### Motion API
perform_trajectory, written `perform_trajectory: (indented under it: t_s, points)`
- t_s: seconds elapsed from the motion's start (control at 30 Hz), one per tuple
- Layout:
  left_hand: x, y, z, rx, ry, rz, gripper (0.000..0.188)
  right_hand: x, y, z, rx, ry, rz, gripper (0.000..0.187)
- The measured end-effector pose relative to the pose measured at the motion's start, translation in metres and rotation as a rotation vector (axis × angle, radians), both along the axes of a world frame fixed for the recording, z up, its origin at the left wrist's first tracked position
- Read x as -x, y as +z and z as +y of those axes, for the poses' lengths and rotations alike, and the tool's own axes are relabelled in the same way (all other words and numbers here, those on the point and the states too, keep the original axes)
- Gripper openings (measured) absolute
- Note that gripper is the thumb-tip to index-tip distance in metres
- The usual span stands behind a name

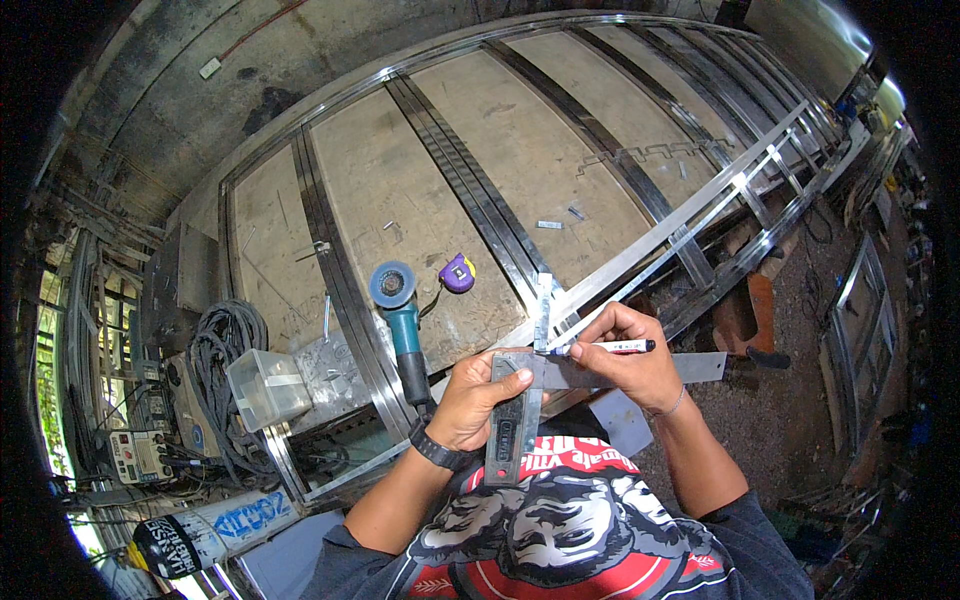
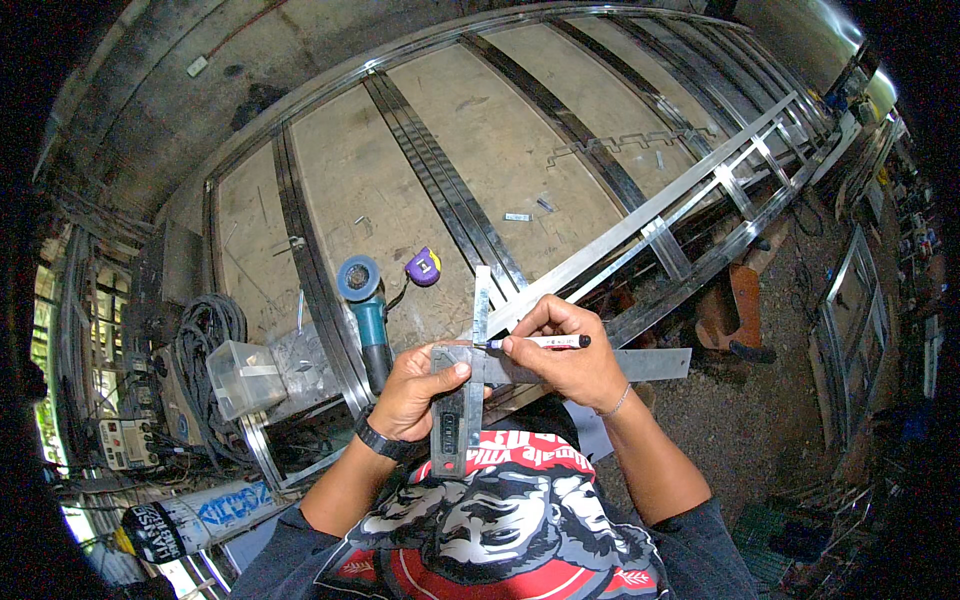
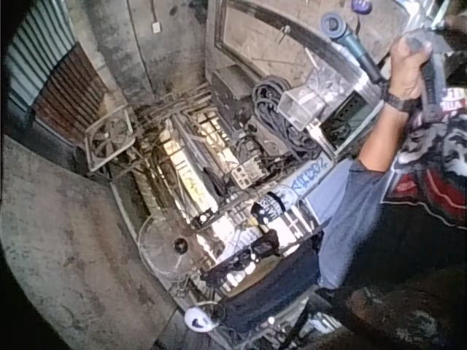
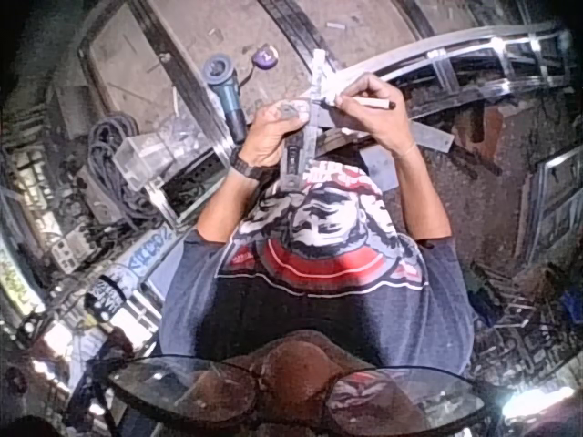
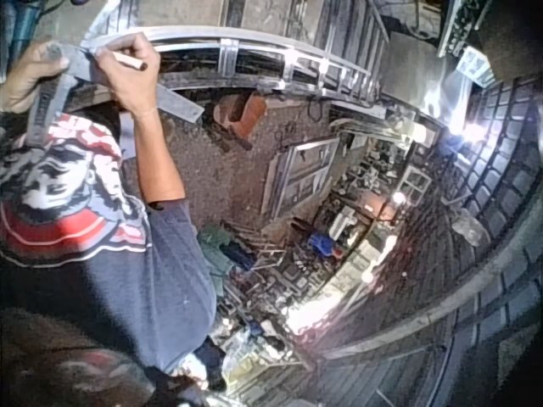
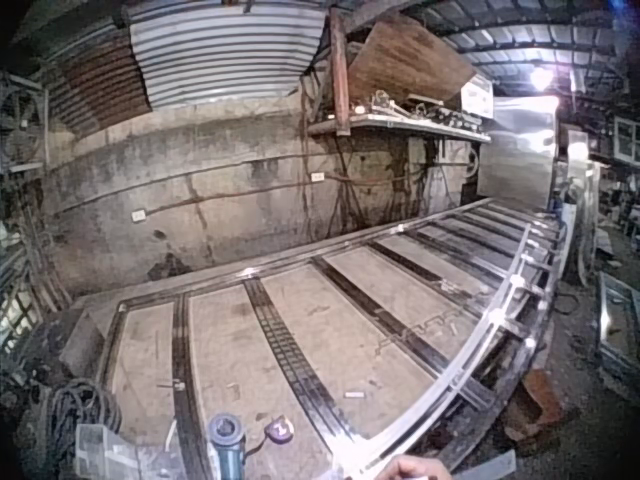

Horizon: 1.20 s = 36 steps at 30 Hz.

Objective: The person measures and marks metal frame components on a workbench using a tape measure, marker, and square. They align the frame pieces, take measurements, and mark cut lines for fabrication.

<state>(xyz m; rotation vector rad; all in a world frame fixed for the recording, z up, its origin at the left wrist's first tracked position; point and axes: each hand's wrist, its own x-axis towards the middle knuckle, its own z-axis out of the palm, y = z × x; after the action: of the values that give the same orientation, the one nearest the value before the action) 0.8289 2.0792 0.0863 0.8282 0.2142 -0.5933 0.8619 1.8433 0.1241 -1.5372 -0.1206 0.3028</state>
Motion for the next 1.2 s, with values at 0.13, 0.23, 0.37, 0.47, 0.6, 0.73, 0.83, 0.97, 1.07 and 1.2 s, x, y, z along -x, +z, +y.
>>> perform_trajectory:
  t_s: [0.13, 0.23, 0.37, 0.47, 0.6, 0.73, 0.83, 0.97, 1.07, 1.2]
  points:
    - [0.0013, -0.0011, -0.0016, 0.000, 0.015, 0.000, 0.035, 0.0004, -0.0013, -0.0005, 0.014, -0.002, 0.005, 0.017]
    - [0.0025, -0.0016, -0.0022, -0.003, 0.023, 0.004, 0.035, 0.0006, -0.0021, 0.0002, 0.010, -0.008, -0.010, 0.017]
    - [0.0030, -0.0021, -0.0024, -0.012, 0.030, 0.024, 0.034, 0.0012, -0.0003, -0.0004, 0.035, -0.011, 0.002, 0.017]
    - [0.0021, -0.0027, -0.0020, 0.014, 0.027, 0.025, 0.034, 0.0015, 0.0015, -0.0008, 0.028, -0.002, 0.006, 0.017]
    - [0.0008, -0.0028, -0.0019, 0.010, 0.029, 0.010, 0.033, -0.0002, 0.0021, -0.0001, 0.030, 0.003, -0.019, 0.018]
    - [0.0012, -0.0013, -0.0025, 0.003, 0.048, 0.008, 0.032, -0.0010, 0.0018, -0.0003, 0.022, 0.005, -0.018, 0.018]
    - [0.0003, -0.0006, -0.0023, -0.001, 0.048, 0.001, 0.033, -0.0017, 0.0013, 0.0007, 0.008, 0.001, -0.007, 0.018]
    - [-0.0012, -0.0015, -0.0014, -0.023, 0.039, 0.000, 0.033, -0.0027, 0.0012, 0.0022, 0.026, -0.003, 0.000, 0.018]
    - [-0.0017, -0.0031, -0.0009, -0.023, 0.032, 0.003, 0.032, -0.0030, 0.0010, 0.0034, 0.019, 0.004, -0.013, 0.017]
    - [-0.0018, -0.0040, 0.0001, -0.008, 0.032, -0.002, 0.032, -0.0031, 0.0009, 0.0045, 0.066, 0.008, -0.024, 0.018]
